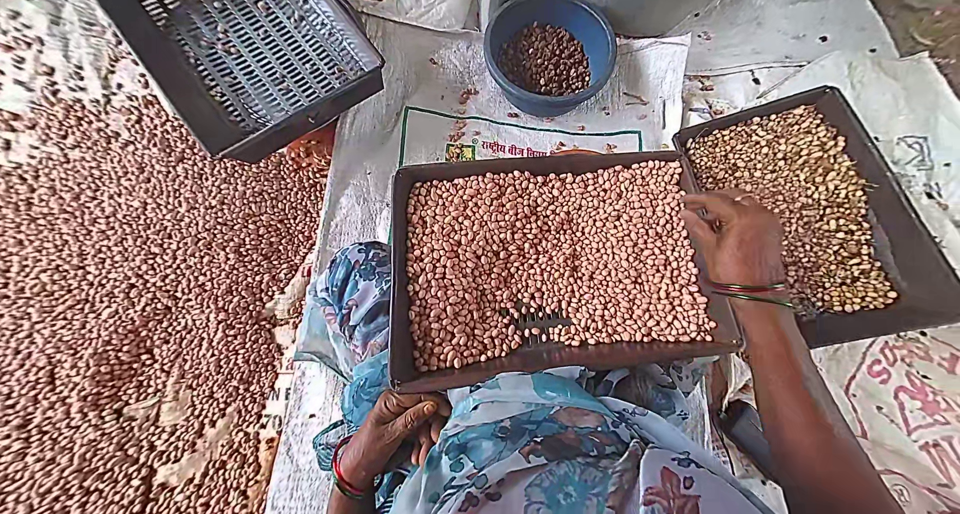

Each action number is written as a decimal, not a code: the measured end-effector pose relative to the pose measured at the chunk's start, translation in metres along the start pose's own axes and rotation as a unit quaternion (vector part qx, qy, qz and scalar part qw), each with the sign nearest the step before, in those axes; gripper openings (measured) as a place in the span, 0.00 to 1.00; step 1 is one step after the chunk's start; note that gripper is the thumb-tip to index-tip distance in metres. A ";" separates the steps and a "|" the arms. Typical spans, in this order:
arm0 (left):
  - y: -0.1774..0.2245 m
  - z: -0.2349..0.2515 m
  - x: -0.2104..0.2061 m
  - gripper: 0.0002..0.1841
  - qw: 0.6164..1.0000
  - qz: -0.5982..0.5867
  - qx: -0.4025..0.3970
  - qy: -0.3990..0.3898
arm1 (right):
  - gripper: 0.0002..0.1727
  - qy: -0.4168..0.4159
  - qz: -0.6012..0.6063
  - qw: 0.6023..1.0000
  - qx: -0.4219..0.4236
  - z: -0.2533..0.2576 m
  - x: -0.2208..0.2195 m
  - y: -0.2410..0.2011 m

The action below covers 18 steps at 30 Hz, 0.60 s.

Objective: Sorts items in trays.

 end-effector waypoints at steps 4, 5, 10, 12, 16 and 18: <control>-0.001 0.001 0.000 0.13 1.000 0.004 -0.005 -0.013 | 0.10 -0.128 0.029 0.977 0.167 0.004 -0.082 -0.066; 0.000 0.001 -0.001 0.12 1.000 0.008 -0.008 -0.009 | 0.10 -0.145 0.006 0.971 0.190 0.006 -0.100 -0.073; 0.002 -0.002 0.000 0.12 0.999 0.023 -0.012 0.023 | 0.07 -0.185 -0.080 0.951 0.232 0.001 -0.134 -0.087; 0.000 -0.001 0.000 0.12 1.000 0.015 -0.009 0.019 | 0.08 -0.184 -0.064 0.972 0.134 0.010 -0.107 -0.068; -0.001 -0.002 0.001 0.12 1.000 0.002 0.000 0.010 | 0.20 0.013 -0.027 0.998 -0.054 0.029 0.010 -0.002; 0.000 -0.002 0.002 0.13 1.000 0.002 -0.002 0.001 | 0.23 0.001 0.004 0.998 -0.056 0.027 0.012 0.019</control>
Point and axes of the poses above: each hand's wrist, its own z-axis towards the middle knuckle, its own x-axis out of the back of the hand, y = z × x, the point moved 10 cm from there along z, towards the middle knuckle, and after that the axes turned 5 degrees about -x, right-handed, at the moved point
